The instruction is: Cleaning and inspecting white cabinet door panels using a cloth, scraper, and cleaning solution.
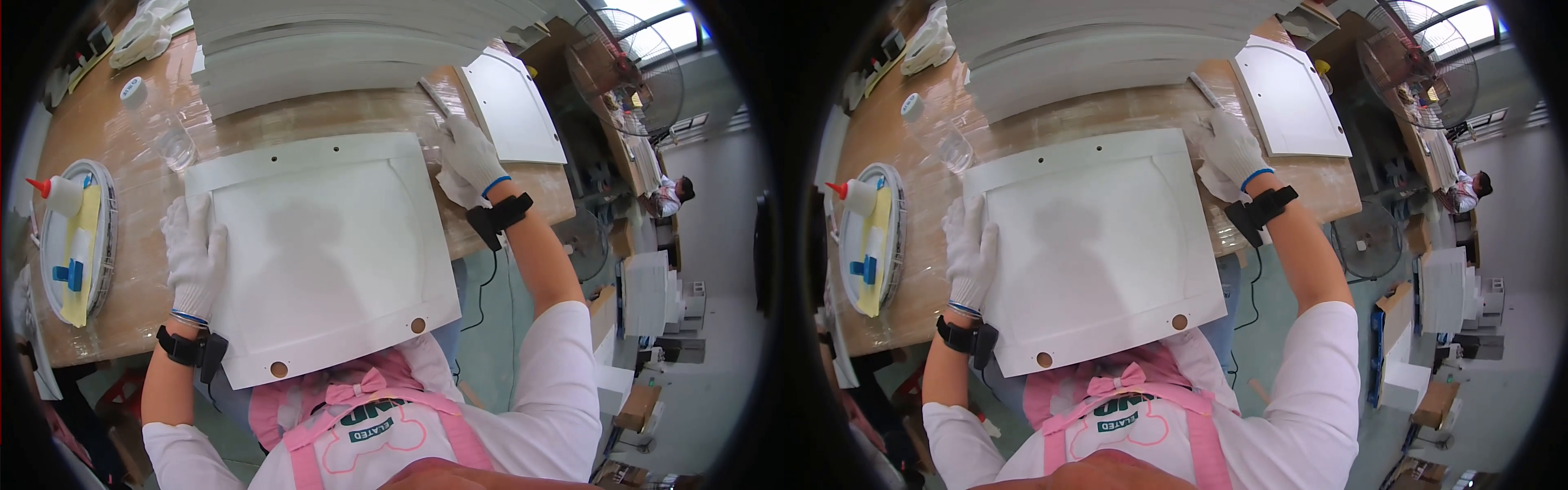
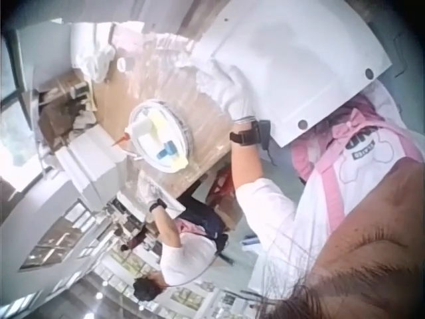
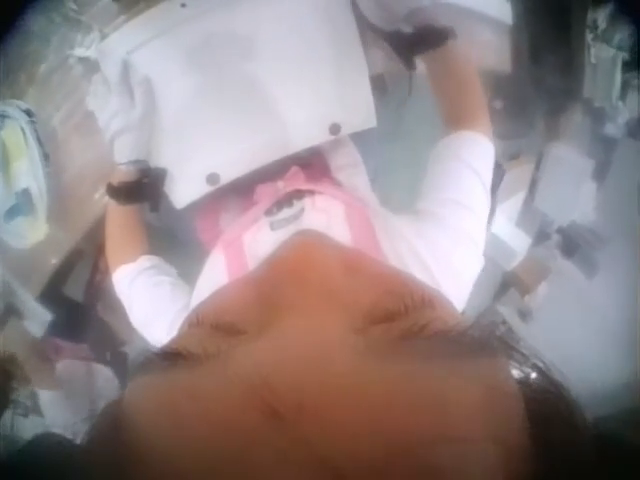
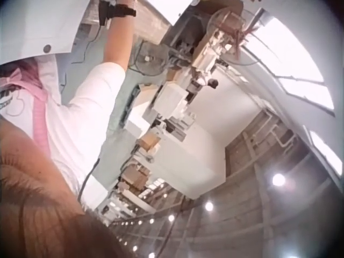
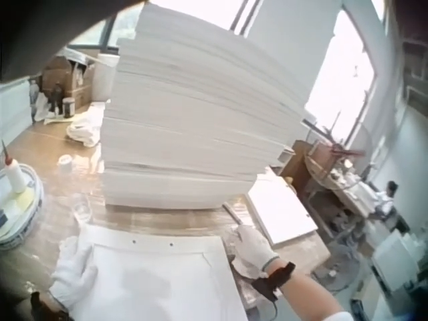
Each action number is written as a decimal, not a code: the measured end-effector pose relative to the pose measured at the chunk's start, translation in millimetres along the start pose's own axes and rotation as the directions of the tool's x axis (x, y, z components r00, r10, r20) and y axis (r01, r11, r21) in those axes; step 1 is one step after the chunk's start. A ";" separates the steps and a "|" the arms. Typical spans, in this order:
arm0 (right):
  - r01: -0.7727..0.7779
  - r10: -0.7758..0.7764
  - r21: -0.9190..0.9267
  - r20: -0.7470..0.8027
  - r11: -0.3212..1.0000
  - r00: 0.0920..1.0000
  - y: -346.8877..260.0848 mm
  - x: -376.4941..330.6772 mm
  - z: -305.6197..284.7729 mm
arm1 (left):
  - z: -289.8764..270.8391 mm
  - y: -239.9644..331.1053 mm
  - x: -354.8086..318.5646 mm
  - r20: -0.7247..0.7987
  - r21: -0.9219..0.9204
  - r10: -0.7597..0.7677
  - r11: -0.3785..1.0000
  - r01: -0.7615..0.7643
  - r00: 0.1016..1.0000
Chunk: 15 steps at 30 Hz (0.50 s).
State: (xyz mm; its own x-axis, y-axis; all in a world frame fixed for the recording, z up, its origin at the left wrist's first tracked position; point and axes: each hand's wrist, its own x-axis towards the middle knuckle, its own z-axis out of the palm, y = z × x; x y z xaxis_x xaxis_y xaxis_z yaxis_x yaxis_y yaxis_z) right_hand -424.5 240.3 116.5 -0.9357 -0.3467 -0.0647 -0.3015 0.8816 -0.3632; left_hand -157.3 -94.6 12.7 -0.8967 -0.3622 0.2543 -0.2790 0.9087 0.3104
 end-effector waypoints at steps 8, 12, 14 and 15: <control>0.403 -0.437 -0.243 -0.111 0.883 0.892 10.1 11.8 62.3 | 4.0 6.2 8.9 -0.006 -0.064 0.057 0.996 -0.057 0.998; 0.710 -0.674 -0.149 0.232 0.688 0.701 25.4 -84.5 46.5 | 5.0 0.1 6.0 -0.018 -0.025 0.065 0.998 -0.066 0.998; 0.779 -0.615 -0.125 0.544 0.614 0.571 30.1 -129.8 29.5 | 6.3 -0.2 5.7 -0.016 -0.032 0.083 0.996 -0.083 0.996; 0.775 -0.609 -0.120 0.549 0.621 0.573 33.2 -134.0 25.7 | 7.1 -0.3 6.3 -0.026 -0.023 0.096 0.995 -0.097 0.995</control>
State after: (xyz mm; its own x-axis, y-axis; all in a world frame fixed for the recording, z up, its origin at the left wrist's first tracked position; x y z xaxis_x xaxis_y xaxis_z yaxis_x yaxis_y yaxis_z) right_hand -304.5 307.8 89.3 -0.2517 -0.9111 -0.3263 -0.9341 0.3169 -0.1644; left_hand -165.3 -95.7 7.7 -0.9102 -0.2783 0.3069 -0.1828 0.9345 0.3053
